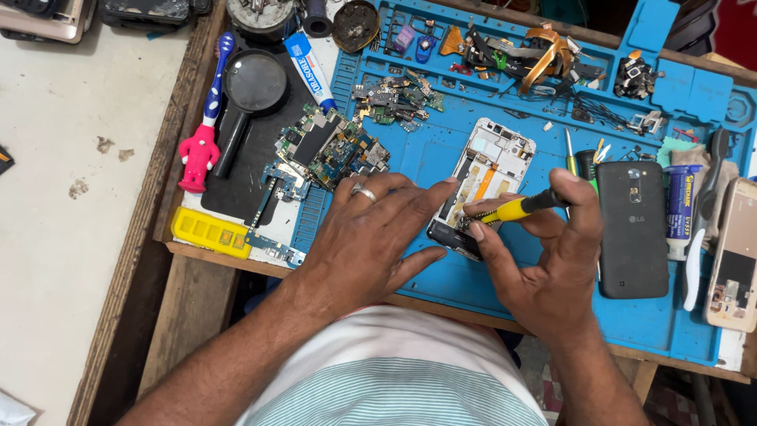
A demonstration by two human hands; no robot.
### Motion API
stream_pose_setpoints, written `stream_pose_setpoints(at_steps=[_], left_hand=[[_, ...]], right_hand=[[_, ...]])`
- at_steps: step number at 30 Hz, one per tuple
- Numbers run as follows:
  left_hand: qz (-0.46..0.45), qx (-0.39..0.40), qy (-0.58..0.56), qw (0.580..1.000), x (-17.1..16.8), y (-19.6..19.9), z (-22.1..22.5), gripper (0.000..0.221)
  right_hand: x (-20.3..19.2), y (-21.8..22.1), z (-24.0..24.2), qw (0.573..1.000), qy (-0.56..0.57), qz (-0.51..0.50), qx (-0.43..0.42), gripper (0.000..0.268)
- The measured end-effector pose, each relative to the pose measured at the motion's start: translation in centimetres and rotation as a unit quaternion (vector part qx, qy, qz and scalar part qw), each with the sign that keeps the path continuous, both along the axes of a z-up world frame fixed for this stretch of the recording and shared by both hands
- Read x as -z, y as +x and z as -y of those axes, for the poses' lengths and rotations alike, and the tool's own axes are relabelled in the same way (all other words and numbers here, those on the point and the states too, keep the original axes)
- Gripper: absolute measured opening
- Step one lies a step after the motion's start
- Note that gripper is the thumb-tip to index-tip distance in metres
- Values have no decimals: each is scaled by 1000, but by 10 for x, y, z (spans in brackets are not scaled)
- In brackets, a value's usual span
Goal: The person uses a screwdriver to remove screws from a disassembled smartphone lying on a blue work mat. They repeatedly loosen and tighten screws around the phone's internal frame while handling the device with both hands.
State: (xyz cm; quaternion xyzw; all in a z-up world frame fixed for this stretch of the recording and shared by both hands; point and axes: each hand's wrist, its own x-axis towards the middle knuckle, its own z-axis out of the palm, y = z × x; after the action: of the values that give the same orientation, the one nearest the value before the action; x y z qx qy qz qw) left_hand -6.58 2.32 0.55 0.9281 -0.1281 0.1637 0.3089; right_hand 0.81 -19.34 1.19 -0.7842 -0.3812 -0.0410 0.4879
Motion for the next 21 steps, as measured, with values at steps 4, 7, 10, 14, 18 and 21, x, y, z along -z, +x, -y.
stream_pose_setpoints(at_steps=[4,7,10,14,18,21], left_hand=[[15,-11,20,1000,1,1,0,67],[16,-6,24,1000,4,1,0,57],[16,0,28,999,5,2,1,48],[1,11,16,1000,2,4,0,38],[-14,24,15,1000,1,6,1,31],[-45,39,13,998,-1,6,4,32]], right_hand=[[1,5,1,999,5,7,41,89],[2,5,1,998,-1,28,54,88],[0,3,3,999,-9,11,32,85],[-1,4,5,999,-20,-6,-24,81],[2,6,4,1000,2,-17,-22,82],[1,5,8,1000,-20,-22,6,84]])
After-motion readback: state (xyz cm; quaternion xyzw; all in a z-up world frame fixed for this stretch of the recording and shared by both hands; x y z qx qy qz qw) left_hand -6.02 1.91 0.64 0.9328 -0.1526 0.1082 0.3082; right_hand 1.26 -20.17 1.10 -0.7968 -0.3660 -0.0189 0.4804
